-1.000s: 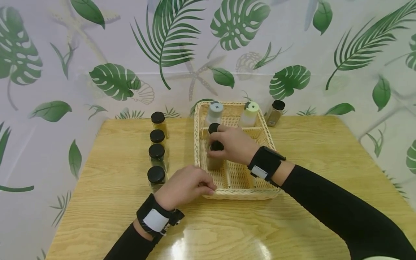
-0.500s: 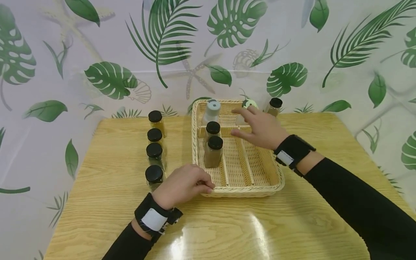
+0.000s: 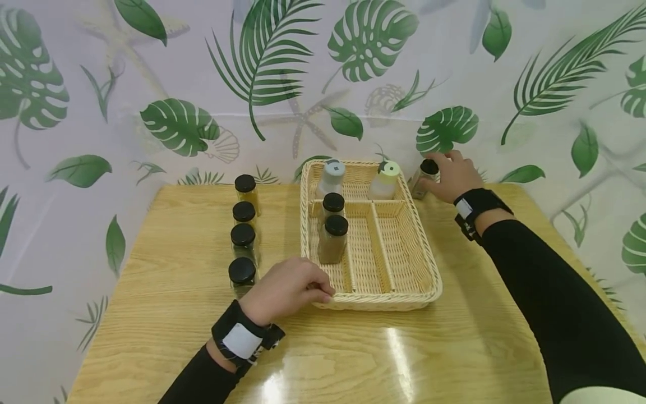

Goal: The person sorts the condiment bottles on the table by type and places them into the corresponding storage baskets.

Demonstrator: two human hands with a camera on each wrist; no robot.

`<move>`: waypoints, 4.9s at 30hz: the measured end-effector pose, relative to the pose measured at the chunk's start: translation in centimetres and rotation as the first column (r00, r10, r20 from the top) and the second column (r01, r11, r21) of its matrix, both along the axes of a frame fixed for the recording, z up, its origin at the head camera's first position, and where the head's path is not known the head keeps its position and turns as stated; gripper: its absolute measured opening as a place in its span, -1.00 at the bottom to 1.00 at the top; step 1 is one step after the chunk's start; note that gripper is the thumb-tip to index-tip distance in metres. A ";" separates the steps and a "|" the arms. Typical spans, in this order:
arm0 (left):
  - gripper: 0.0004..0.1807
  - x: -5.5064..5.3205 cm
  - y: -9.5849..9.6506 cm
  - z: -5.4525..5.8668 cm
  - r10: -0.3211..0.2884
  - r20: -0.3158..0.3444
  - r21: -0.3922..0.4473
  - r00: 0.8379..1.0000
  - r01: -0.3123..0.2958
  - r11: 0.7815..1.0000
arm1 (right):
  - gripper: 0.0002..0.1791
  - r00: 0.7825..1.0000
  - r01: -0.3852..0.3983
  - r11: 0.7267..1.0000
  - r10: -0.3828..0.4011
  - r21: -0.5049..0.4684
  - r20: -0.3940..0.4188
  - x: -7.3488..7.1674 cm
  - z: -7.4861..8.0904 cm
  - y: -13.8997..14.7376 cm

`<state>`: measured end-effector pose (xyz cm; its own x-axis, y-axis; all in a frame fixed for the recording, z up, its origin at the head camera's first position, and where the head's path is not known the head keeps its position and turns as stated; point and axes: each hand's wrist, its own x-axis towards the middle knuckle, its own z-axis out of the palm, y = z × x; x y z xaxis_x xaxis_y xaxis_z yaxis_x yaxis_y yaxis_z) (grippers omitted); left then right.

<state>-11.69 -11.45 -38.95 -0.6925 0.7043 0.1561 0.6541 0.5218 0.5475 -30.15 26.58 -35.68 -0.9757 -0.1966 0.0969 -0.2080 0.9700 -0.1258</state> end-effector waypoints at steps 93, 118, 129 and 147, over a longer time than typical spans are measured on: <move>-0.92 0.2 0.2 0.2 -0.001 0.011 0.002 1.000 0.001 1.000 | -0.77 0.937 -0.278 0.955 0.244 -0.108 -0.249 10.5 6.6 -7.1; -0.93 0.0 0.2 0.2 -0.022 0.023 0.013 0.999 0.022 1.000 | -0.78 0.781 -0.595 0.797 0.543 -0.103 -0.310 14.8 6.5 -14.6; -0.95 -0.2 0.2 0.4 -0.020 0.010 -0.002 1.000 0.020 1.000 | -0.82 0.760 -0.631 0.764 0.574 -0.134 -0.305 15.4 5.7 -16.6; -0.94 0.0 0.1 0.1 -0.011 0.005 0.008 1.000 0.011 1.000 | -0.84 0.735 -0.670 0.729 0.624 -0.139 -0.266 15.7 3.1 -18.2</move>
<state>-11.66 -11.38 -38.89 -0.6859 0.7103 0.1582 0.6568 0.5106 0.5549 -14.43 8.33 -32.60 -0.5749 -0.7251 0.3790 -0.8160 0.5424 -0.2000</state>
